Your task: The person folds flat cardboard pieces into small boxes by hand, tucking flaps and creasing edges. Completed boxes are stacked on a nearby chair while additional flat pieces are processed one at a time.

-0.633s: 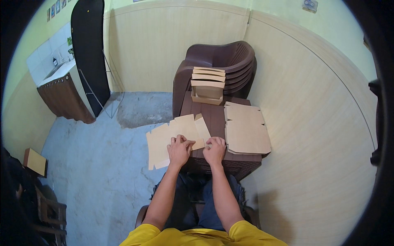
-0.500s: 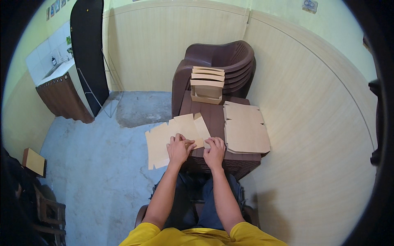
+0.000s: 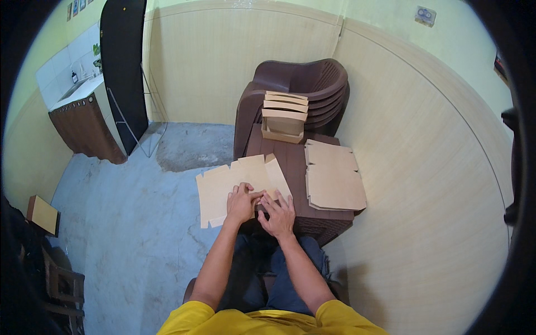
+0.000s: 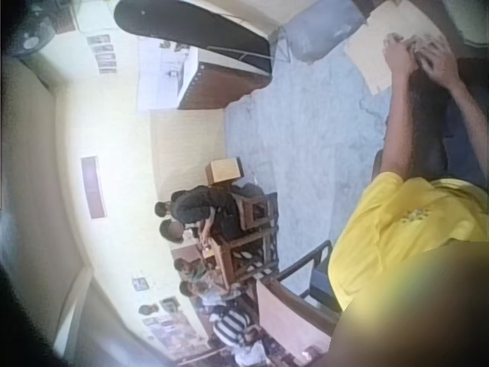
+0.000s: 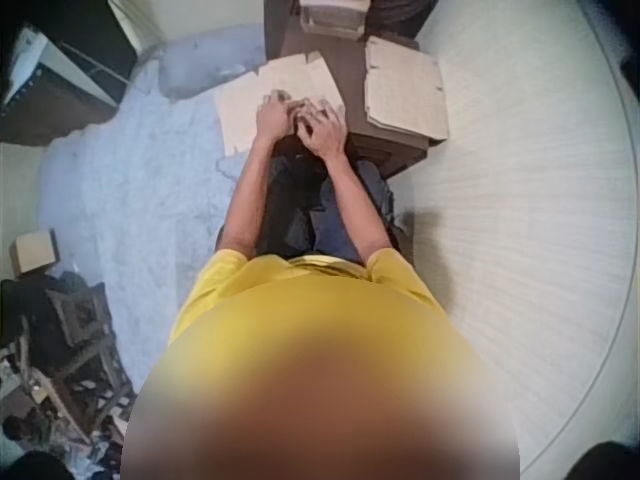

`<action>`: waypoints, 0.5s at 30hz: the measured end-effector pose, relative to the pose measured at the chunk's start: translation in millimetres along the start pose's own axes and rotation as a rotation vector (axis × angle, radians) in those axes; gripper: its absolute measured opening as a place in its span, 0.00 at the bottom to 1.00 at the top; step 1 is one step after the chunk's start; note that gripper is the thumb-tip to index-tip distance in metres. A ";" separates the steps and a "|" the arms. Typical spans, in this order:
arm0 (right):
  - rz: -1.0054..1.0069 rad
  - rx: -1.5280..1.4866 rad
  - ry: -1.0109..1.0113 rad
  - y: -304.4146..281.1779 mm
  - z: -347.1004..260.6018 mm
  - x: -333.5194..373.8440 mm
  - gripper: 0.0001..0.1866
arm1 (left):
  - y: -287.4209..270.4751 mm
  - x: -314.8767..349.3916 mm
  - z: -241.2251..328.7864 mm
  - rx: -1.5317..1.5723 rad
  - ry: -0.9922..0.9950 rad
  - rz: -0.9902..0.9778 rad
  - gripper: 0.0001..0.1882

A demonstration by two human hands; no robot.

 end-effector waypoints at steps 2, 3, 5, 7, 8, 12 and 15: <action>0.026 0.078 0.022 -2.1 11.3 -1.4 0.17 | -1.0 1.9 1.9 0.017 0.021 0.014 0.16; 0.043 0.128 0.041 -5.3 20.4 -2.1 0.17 | -1.1 2.4 1.1 0.017 0.015 0.008 0.17; 0.066 0.169 0.063 -9.5 33.6 1.0 0.16 | -3.0 3.1 2.7 0.000 0.030 0.019 0.17; 0.063 0.147 0.099 -11.3 46.0 3.7 0.16 | -1.9 2.4 3.3 -0.003 0.037 0.012 0.18; 0.081 0.150 0.089 -13.4 47.6 5.1 0.16 | -0.9 2.0 2.5 0.001 0.037 0.004 0.18; 0.073 0.105 0.133 -12.5 53.0 7.7 0.16 | -1.6 2.0 -1.8 0.056 0.078 0.028 0.19; 0.063 0.080 0.155 -11.9 53.5 8.4 0.16 | 5.0 -4.1 -14.5 0.171 0.037 -0.058 0.19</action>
Point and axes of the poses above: each hand's wrist, its own x-axis away from the middle knuckle, its own y-axis out of the palm, z = x × y, the point moved 9 cm from there along -x, towards the middle knuckle
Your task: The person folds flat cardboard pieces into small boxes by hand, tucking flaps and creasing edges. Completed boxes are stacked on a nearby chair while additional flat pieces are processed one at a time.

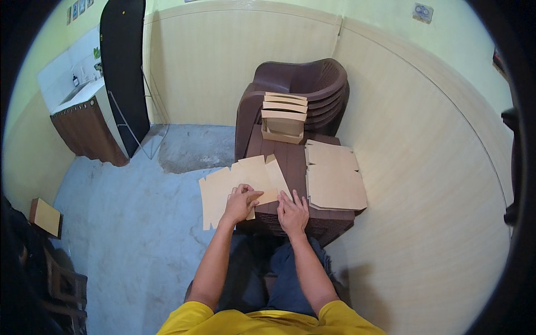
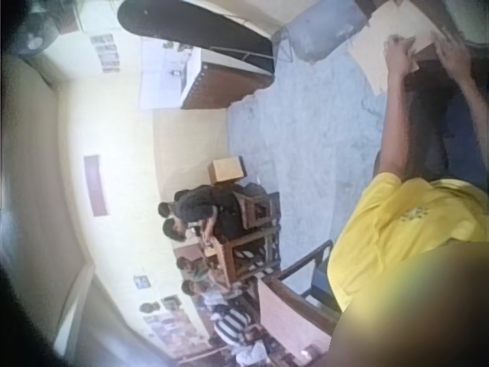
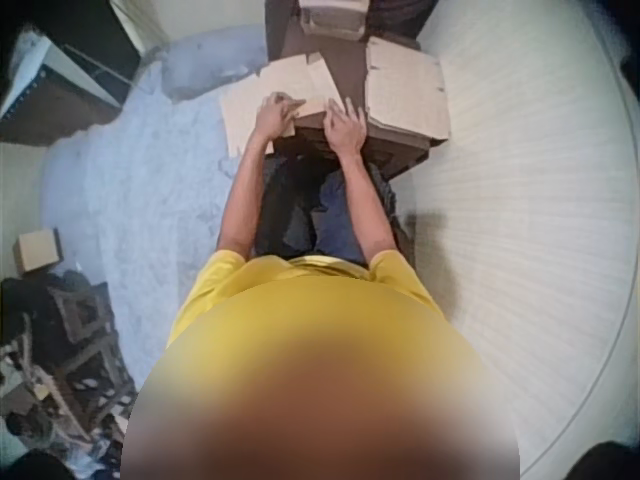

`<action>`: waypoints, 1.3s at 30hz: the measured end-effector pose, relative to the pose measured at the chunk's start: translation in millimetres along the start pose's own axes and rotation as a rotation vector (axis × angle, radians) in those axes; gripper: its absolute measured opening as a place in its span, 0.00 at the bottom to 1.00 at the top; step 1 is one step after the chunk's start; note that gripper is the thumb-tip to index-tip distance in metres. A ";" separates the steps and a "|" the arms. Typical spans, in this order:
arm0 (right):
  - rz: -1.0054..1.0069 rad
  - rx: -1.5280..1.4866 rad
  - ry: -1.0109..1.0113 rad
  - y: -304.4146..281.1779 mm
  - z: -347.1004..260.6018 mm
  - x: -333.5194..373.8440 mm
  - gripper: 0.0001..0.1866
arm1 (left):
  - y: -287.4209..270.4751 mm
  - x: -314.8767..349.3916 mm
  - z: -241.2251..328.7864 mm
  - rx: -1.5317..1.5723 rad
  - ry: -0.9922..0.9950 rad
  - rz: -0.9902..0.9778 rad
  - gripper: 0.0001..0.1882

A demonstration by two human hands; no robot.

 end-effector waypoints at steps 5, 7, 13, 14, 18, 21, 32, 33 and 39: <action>-0.084 -0.048 0.044 0.2 3.0 -0.5 0.18 | -0.9 2.0 4.3 -0.015 -0.042 0.082 0.22; -0.072 -0.032 0.000 -6.2 -2.0 -1.4 0.22 | 0.1 1.0 7.8 -0.031 -0.064 0.094 0.21; -0.114 -0.030 -0.039 -14.0 -18.8 -0.7 0.35 | 5.0 -7.7 3.6 -0.014 -0.062 0.034 0.18; -0.089 -0.002 -0.079 -15.9 -24.0 -2.3 0.36 | 8.1 -12.1 3.3 -0.024 -0.052 0.018 0.18; -0.258 0.003 -0.228 3.5 -44.6 3.0 0.31 | 25.7 -25.5 4.4 -0.025 -0.004 -0.035 0.20; -0.216 -0.038 -0.192 0.8 -43.4 3.1 0.24 | 38.9 -36.0 -3.3 0.001 -0.008 -0.172 0.23; -0.163 -0.115 0.049 -2.6 -3.4 -4.6 0.15 | 24.4 -24.9 -1.2 0.066 0.070 -0.195 0.23; -0.122 -0.088 0.008 -9.8 -9.7 -4.1 0.16 | 22.8 -25.0 1.0 0.057 0.036 -0.191 0.22; -0.211 0.129 -0.107 -25.0 -69.1 11.9 0.16 | -2.2 -33.8 27.7 -0.224 -0.244 -0.039 0.29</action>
Point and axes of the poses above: each hand's wrist, its own x-axis away from the middle knuckle, its own y-axis out of the palm, z = x × y, the point moved 9 cm from there along -x, towards the middle knuckle
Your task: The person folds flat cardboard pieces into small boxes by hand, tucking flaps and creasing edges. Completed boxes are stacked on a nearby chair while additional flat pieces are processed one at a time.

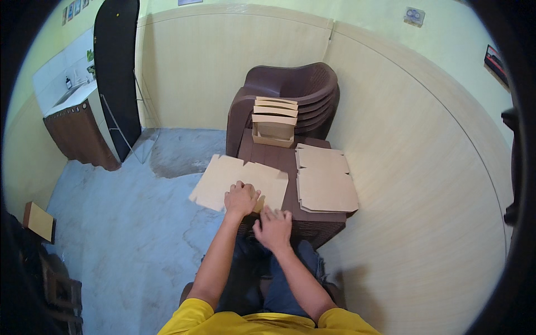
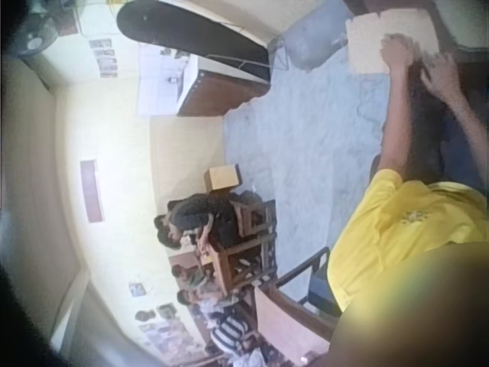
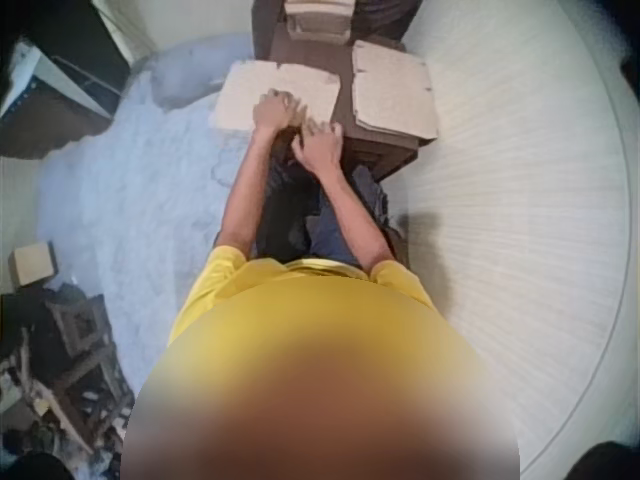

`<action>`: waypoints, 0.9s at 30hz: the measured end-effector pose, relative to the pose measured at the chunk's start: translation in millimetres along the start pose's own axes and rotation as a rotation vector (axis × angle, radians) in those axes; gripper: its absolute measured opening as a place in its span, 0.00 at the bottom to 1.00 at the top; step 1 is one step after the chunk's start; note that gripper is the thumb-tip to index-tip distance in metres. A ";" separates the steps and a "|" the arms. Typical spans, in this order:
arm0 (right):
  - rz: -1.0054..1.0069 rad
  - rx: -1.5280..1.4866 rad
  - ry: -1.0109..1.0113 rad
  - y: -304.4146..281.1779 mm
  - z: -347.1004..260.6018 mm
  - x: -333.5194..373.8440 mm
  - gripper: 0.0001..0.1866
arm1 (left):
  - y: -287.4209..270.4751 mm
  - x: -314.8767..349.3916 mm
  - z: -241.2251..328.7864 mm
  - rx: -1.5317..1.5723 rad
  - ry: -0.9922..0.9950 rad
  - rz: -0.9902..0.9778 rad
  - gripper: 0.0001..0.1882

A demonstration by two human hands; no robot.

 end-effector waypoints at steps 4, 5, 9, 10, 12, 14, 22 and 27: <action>-0.040 -0.446 -0.086 -2.7 -24.1 2.7 0.10 | -0.4 -1.9 21.5 -0.220 -0.048 -0.106 0.41; -0.119 -0.554 -0.031 4.9 -21.4 1.9 0.09 | 1.5 -0.8 24.7 -0.302 -0.036 -0.127 0.44; 0.399 -0.665 0.010 -42.5 16.9 -3.5 0.05 | -2.4 -1.1 10.4 -0.359 0.055 -0.196 0.54; 0.436 -0.595 0.064 -48.7 30.3 -3.8 0.07 | -6.0 -0.2 1.6 -0.325 0.088 -0.231 0.55; 0.471 -0.497 0.152 -55.6 55.9 -6.1 0.09 | -8.0 6.4 -22.1 -0.273 0.115 -0.374 0.58; 0.410 -0.437 0.204 -52.8 74.2 -8.7 0.11 | -10.2 13.2 -38.4 -0.280 0.111 -0.455 0.60; -0.057 -0.206 0.059 -4.8 56.0 -10.6 0.34 | 3.6 26.8 -52.7 -0.186 0.238 -0.477 0.50; -0.118 -0.222 -0.112 3.4 17.9 -3.4 0.34 | -2.2 6.8 -49.8 -0.181 0.381 -0.353 0.36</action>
Point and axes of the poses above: each hand's wrist, its own x-axis away from the middle knuckle, its own y-axis out of the palm, z = x × y, the point moved 9 cm from there along -x, towards the middle knuckle
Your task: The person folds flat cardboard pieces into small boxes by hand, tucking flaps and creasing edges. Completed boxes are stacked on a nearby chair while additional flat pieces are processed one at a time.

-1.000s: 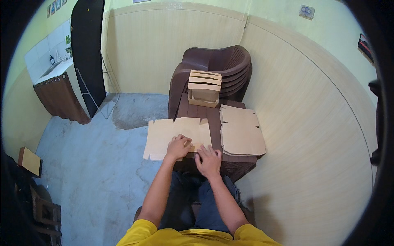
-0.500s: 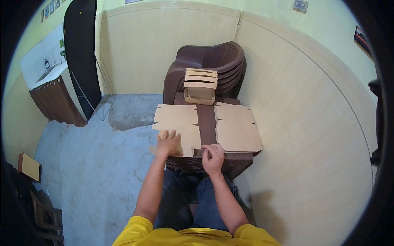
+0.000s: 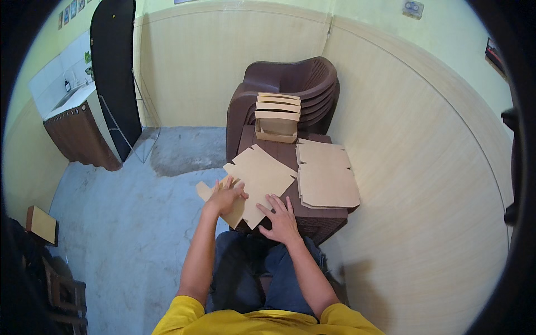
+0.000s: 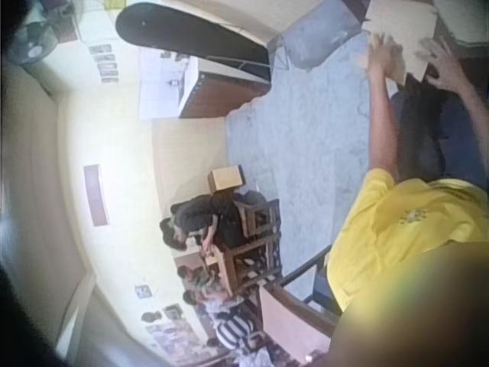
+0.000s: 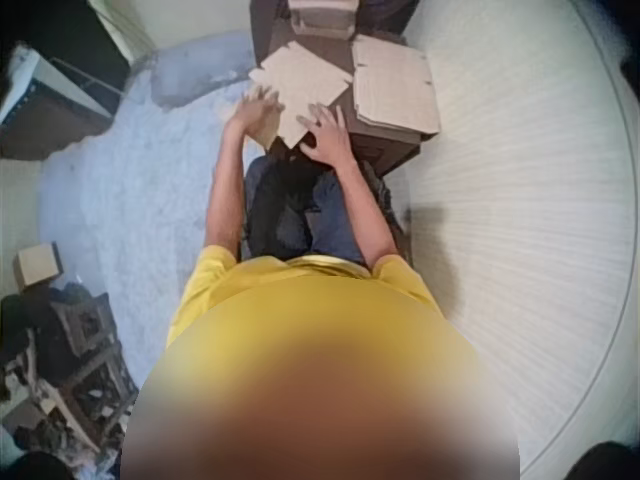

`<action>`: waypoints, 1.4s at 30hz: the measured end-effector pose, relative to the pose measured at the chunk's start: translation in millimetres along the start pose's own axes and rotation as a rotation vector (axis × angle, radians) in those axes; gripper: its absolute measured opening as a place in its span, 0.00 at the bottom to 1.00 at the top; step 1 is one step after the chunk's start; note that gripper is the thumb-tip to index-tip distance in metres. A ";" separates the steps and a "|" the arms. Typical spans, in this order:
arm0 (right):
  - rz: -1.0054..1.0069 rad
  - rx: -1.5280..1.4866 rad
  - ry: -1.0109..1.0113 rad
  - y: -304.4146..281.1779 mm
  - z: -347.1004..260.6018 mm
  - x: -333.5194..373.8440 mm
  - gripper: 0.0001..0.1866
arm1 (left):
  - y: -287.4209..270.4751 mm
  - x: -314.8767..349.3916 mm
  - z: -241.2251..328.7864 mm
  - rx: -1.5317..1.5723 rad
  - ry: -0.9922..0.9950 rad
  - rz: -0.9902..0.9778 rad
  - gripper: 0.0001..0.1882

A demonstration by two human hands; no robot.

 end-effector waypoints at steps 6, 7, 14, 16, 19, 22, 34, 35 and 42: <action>-0.066 -0.015 -0.023 10.9 6.1 -36.6 0.20 | -53.2 44.2 21.1 0.193 0.031 0.622 0.11; 0.000 -0.023 -0.071 5.7 2.1 -42.3 0.16 | -58.9 58.9 24.2 0.321 -0.009 0.748 0.14; -0.147 -0.222 -0.057 18.7 20.8 -67.5 0.16 | -32.7 91.6 70.3 0.139 -0.212 0.650 0.17; -0.179 -0.214 -0.045 24.7 25.4 -66.8 0.17 | -27.7 94.9 71.6 0.167 -0.217 0.712 0.15; -0.112 -0.244 -0.081 24.2 26.5 -68.2 0.12 | -20.7 94.9 65.3 0.209 -0.250 0.765 0.13; -0.113 -0.341 -0.008 31.1 38.8 -83.2 0.10 | -20.2 89.7 50.3 0.233 -0.339 0.739 0.12; -0.101 -0.281 0.174 52.0 47.1 -97.4 0.19 | -25.1 49.8 -13.5 0.235 -0.494 0.473 0.17; -0.073 -0.285 0.153 49.6 43.2 -97.1 0.20 | -22.1 47.4 -16.2 0.242 -0.471 0.431 0.16; -0.135 -0.204 0.066 43.7 39.4 -103.3 0.25 | -8.9 36.9 -5.5 0.344 -0.437 0.102 0.13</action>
Point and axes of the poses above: each hand's wrist, its own x-axis away from the middle knuckle, its own y-axis out of the palm, z = x × y, the point moved 9 cm from there along -x, towards the middle knuckle
